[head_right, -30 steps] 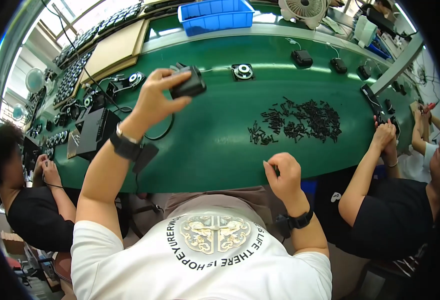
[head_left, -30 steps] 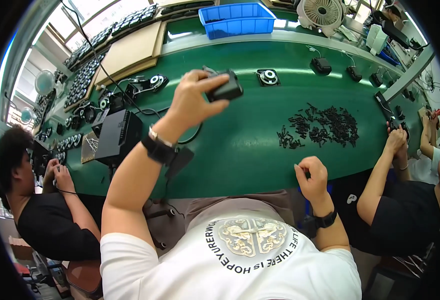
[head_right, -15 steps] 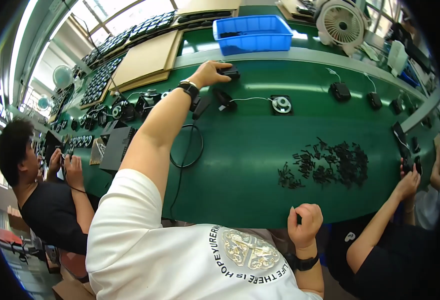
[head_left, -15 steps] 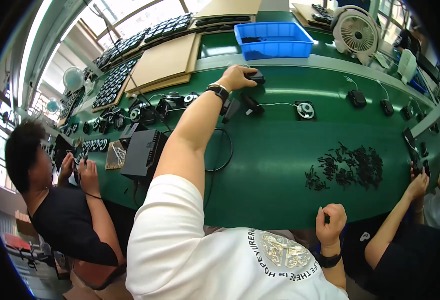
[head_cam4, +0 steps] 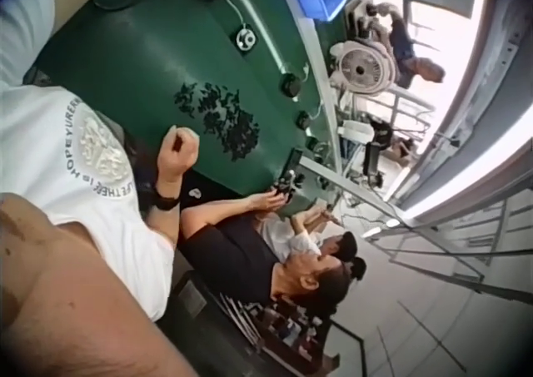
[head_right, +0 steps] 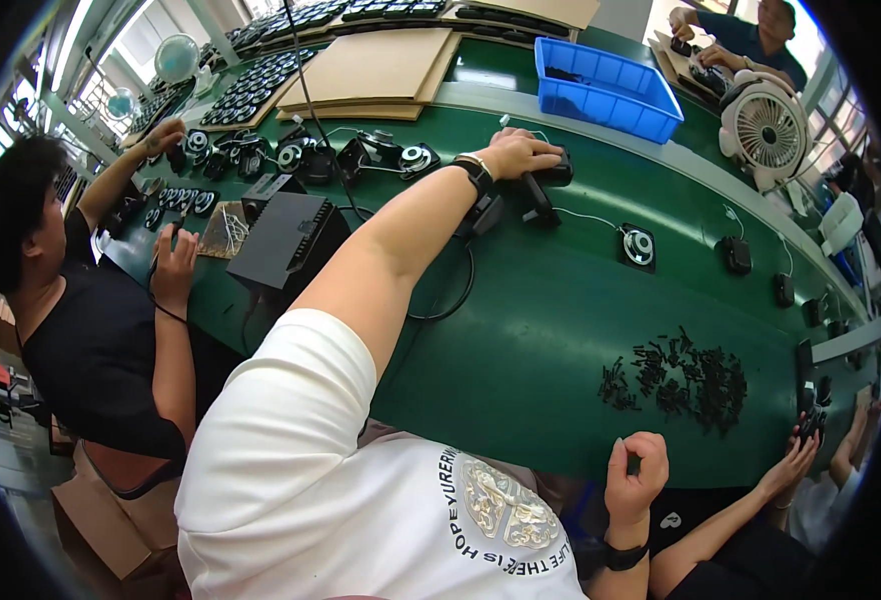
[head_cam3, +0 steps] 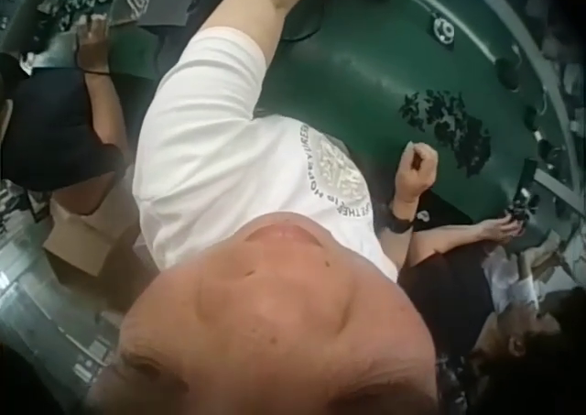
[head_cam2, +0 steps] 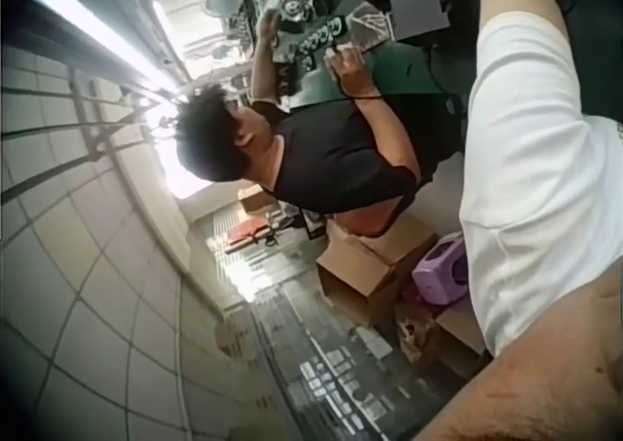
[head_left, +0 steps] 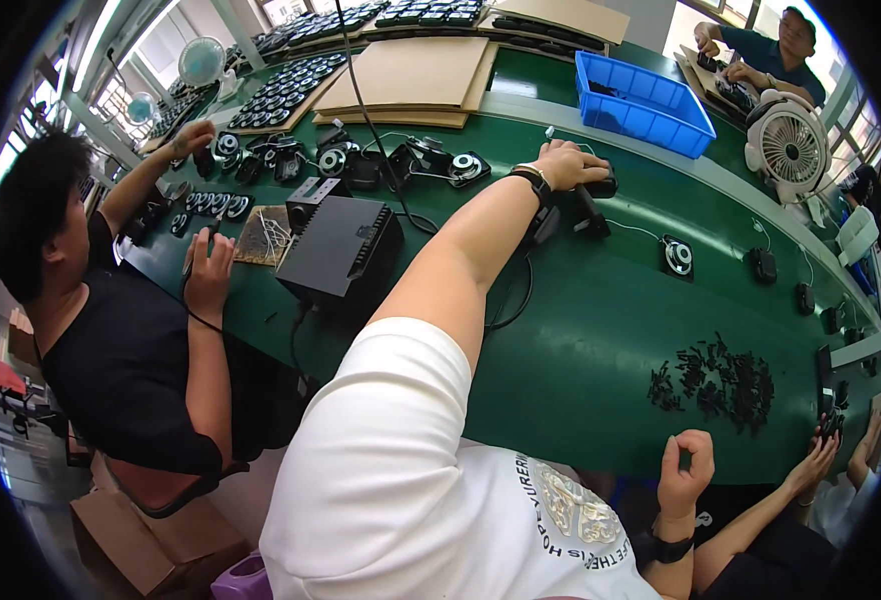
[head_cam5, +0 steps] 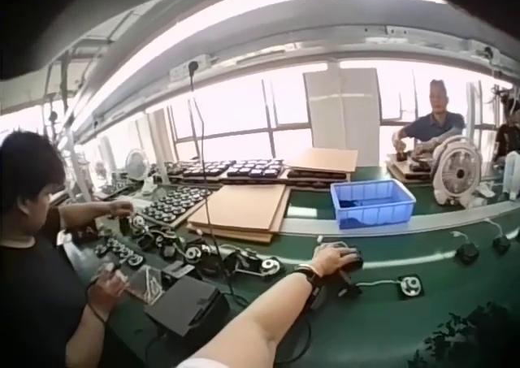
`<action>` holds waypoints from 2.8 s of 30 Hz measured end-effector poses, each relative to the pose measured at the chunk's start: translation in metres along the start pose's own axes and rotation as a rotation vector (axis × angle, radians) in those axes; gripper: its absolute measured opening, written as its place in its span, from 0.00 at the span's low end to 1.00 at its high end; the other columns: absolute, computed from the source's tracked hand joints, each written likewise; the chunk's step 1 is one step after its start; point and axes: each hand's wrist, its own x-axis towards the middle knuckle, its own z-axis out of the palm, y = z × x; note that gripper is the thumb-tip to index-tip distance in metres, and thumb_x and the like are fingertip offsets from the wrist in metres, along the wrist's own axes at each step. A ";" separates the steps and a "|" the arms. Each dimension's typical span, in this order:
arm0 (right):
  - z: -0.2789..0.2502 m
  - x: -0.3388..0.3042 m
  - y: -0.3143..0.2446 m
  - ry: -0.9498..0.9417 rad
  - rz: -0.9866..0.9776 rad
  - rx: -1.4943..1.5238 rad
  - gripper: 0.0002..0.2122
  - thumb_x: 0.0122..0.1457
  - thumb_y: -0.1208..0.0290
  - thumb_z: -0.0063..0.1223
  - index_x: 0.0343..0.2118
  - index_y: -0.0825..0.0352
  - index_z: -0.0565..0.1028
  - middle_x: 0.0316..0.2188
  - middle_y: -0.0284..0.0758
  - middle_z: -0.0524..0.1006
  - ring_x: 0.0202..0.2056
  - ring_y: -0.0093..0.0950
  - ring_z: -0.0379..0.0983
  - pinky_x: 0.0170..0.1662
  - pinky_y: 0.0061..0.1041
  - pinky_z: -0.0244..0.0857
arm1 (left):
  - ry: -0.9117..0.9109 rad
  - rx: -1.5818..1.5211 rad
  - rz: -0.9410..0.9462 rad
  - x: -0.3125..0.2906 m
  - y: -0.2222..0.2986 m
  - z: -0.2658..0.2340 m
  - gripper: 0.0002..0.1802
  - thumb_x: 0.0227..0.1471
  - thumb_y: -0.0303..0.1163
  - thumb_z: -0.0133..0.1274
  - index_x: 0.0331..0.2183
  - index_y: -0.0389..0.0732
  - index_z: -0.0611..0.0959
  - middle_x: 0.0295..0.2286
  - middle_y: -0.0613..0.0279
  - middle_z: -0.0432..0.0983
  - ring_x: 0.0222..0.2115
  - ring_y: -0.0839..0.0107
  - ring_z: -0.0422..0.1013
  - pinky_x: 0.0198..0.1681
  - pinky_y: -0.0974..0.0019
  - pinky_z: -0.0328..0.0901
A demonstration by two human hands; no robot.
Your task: The person picks up a plastic housing, threads a wire through it, and places the housing onto a speaker. They then pick up screws from the table and insert them into the housing by hand before setting the assembly aside and repeating the process.
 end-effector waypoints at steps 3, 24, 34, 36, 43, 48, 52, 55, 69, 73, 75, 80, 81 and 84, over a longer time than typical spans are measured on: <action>-0.011 0.040 -0.014 -0.005 -0.095 0.081 0.07 0.53 0.87 0.54 0.29 0.69 0.69 0.28 0.36 0.70 0.29 0.27 0.66 0.33 0.23 0.61 | -0.053 -0.047 -0.123 0.003 0.014 -0.014 0.26 0.50 0.54 0.52 0.52 0.66 0.79 0.49 0.49 0.73 0.55 0.52 0.64 0.59 0.55 0.58; 0.336 0.358 -0.017 -0.770 -0.549 -0.108 0.41 0.41 0.70 0.64 0.63 0.63 0.59 0.62 0.42 0.62 0.63 0.41 0.58 0.64 0.34 0.56 | -0.085 -0.989 -0.122 -0.345 0.091 -0.064 0.15 0.53 0.25 0.56 0.44 0.36 0.80 0.39 0.61 0.78 0.40 0.72 0.73 0.46 0.68 0.68; 0.353 0.371 -0.039 -0.999 -0.478 -0.259 0.39 0.38 0.65 0.64 0.58 0.68 0.64 0.54 0.47 0.68 0.56 0.43 0.64 0.59 0.33 0.61 | -0.202 -1.007 0.019 -0.351 0.083 -0.069 0.14 0.54 0.21 0.53 0.44 0.35 0.80 0.37 0.62 0.77 0.39 0.75 0.73 0.45 0.70 0.68; 0.337 0.360 -0.052 -0.952 -0.441 -0.349 0.36 0.38 0.64 0.62 0.55 0.71 0.67 0.49 0.47 0.70 0.52 0.44 0.67 0.56 0.33 0.63 | -0.127 -1.078 -0.047 -0.351 0.084 -0.071 0.16 0.54 0.21 0.54 0.46 0.35 0.78 0.38 0.61 0.77 0.38 0.73 0.73 0.45 0.69 0.68; 0.243 0.302 -0.064 -0.765 -0.234 -0.319 0.30 0.39 0.58 0.62 0.45 0.74 0.74 0.43 0.48 0.72 0.45 0.43 0.71 0.51 0.33 0.67 | 0.247 -1.657 -0.410 -0.331 0.074 -0.070 0.23 0.59 0.32 0.52 0.54 0.37 0.69 0.44 0.54 0.72 0.42 0.66 0.71 0.48 0.62 0.67; 0.184 0.240 -0.063 -0.621 -0.146 -0.224 0.30 0.39 0.57 0.62 0.44 0.74 0.75 0.40 0.46 0.73 0.43 0.43 0.71 0.48 0.34 0.68 | 0.570 -1.925 -0.703 -0.280 0.055 -0.068 0.28 0.60 0.37 0.52 0.57 0.36 0.62 0.47 0.44 0.66 0.45 0.54 0.71 0.49 0.55 0.68; 0.147 0.190 -0.055 -0.577 -0.020 -0.182 0.30 0.39 0.57 0.62 0.44 0.74 0.75 0.39 0.46 0.73 0.42 0.44 0.72 0.47 0.34 0.68 | 0.570 -1.871 -0.747 -0.250 0.058 -0.056 0.31 0.59 0.38 0.52 0.57 0.35 0.59 0.47 0.41 0.65 0.42 0.50 0.72 0.46 0.53 0.70; 0.134 0.157 -0.052 -0.564 0.017 -0.209 0.28 0.39 0.57 0.63 0.42 0.74 0.75 0.38 0.46 0.73 0.40 0.43 0.72 0.46 0.34 0.69 | 0.462 -1.726 -0.795 -0.230 0.066 -0.048 0.32 0.59 0.38 0.53 0.56 0.34 0.59 0.44 0.41 0.68 0.39 0.50 0.74 0.42 0.53 0.72; 0.116 0.075 -0.057 -0.463 0.102 -0.495 0.27 0.42 0.55 0.66 0.40 0.73 0.74 0.39 0.47 0.72 0.39 0.42 0.74 0.42 0.35 0.72 | 0.004 0.211 -0.241 -0.200 0.116 -0.074 0.29 0.52 0.47 0.52 0.45 0.32 0.80 0.33 0.47 0.80 0.29 0.59 0.79 0.39 0.57 0.72; 0.110 0.061 -0.063 -0.393 0.048 -0.430 0.34 0.43 0.53 0.67 0.48 0.75 0.71 0.47 0.50 0.71 0.42 0.44 0.75 0.43 0.35 0.72 | -0.233 0.063 -0.378 -0.172 0.118 -0.030 0.23 0.50 0.43 0.56 0.39 0.32 0.83 0.31 0.47 0.80 0.30 0.60 0.79 0.39 0.61 0.72; 0.104 0.058 -0.055 -0.458 -0.043 -0.315 0.38 0.43 0.52 0.68 0.53 0.74 0.68 0.51 0.49 0.69 0.43 0.44 0.75 0.44 0.36 0.72 | -0.238 -0.041 -0.402 -0.166 0.121 -0.024 0.22 0.50 0.41 0.57 0.40 0.31 0.83 0.31 0.48 0.81 0.32 0.63 0.79 0.38 0.63 0.71; 0.102 0.068 -0.023 -0.566 -0.152 -0.145 0.43 0.40 0.50 0.70 0.56 0.73 0.64 0.54 0.47 0.67 0.40 0.44 0.76 0.43 0.37 0.72 | -0.034 -0.804 -0.444 -0.174 0.107 -0.006 0.16 0.50 0.30 0.59 0.40 0.30 0.81 0.31 0.55 0.80 0.34 0.71 0.77 0.38 0.69 0.70; 0.102 0.069 -0.025 -0.566 -0.151 -0.145 0.43 0.40 0.50 0.70 0.56 0.73 0.64 0.54 0.47 0.67 0.40 0.44 0.76 0.43 0.37 0.72 | 0.076 -1.081 -0.424 -0.177 0.104 -0.004 0.14 0.50 0.26 0.59 0.40 0.30 0.80 0.31 0.57 0.80 0.34 0.73 0.76 0.37 0.71 0.70; 0.102 0.070 -0.040 -0.597 0.012 -0.206 0.41 0.42 0.52 0.71 0.55 0.72 0.66 0.53 0.49 0.68 0.41 0.45 0.75 0.44 0.37 0.72 | 0.254 -1.097 -0.338 -0.201 0.110 -0.008 0.12 0.51 0.22 0.56 0.40 0.32 0.78 0.33 0.61 0.78 0.34 0.75 0.74 0.37 0.70 0.70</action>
